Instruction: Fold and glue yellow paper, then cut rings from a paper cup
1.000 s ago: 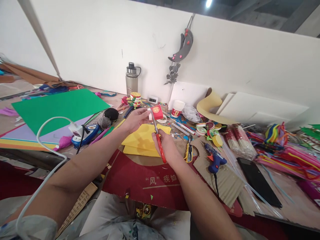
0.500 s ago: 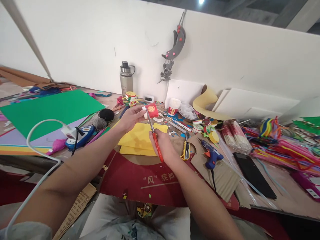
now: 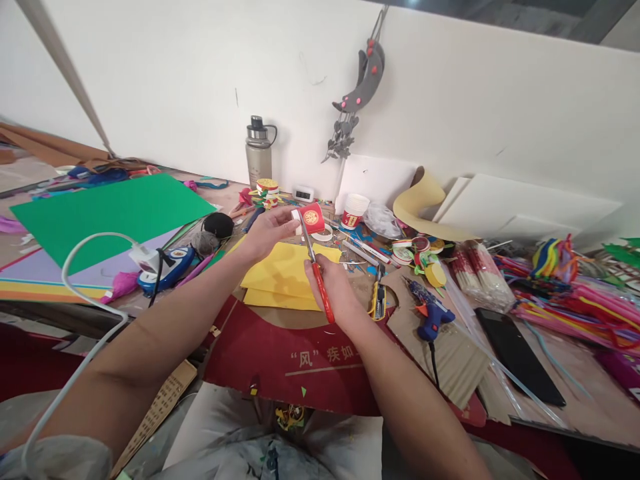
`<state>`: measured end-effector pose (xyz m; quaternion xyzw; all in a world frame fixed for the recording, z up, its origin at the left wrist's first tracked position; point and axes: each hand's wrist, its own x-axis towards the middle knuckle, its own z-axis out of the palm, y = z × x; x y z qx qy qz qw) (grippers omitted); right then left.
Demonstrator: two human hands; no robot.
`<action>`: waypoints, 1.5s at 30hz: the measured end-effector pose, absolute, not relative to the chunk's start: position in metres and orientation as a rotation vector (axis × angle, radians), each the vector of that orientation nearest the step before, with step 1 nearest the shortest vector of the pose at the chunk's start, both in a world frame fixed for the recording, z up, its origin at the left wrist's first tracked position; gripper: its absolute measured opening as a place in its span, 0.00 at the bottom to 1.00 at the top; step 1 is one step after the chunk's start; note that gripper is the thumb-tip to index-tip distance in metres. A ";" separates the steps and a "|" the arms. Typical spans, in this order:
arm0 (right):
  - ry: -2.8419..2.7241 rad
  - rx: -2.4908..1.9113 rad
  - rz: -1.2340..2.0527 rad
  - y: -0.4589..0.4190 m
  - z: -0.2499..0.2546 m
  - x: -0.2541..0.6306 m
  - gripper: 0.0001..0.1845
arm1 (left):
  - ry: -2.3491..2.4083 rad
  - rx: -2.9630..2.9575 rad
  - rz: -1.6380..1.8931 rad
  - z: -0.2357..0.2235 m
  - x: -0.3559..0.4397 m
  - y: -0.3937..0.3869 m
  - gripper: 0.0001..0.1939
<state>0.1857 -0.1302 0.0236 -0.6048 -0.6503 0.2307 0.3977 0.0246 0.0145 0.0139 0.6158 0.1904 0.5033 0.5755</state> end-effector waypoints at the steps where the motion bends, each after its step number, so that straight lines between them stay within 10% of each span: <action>1: -1.654 -1.530 0.582 -0.130 0.022 0.186 0.23 | 0.449 1.432 1.184 0.014 0.024 0.014 0.33; 45: -1.676 -1.495 0.499 -0.131 0.018 0.186 0.23 | 0.435 1.392 1.190 0.014 0.029 0.013 0.35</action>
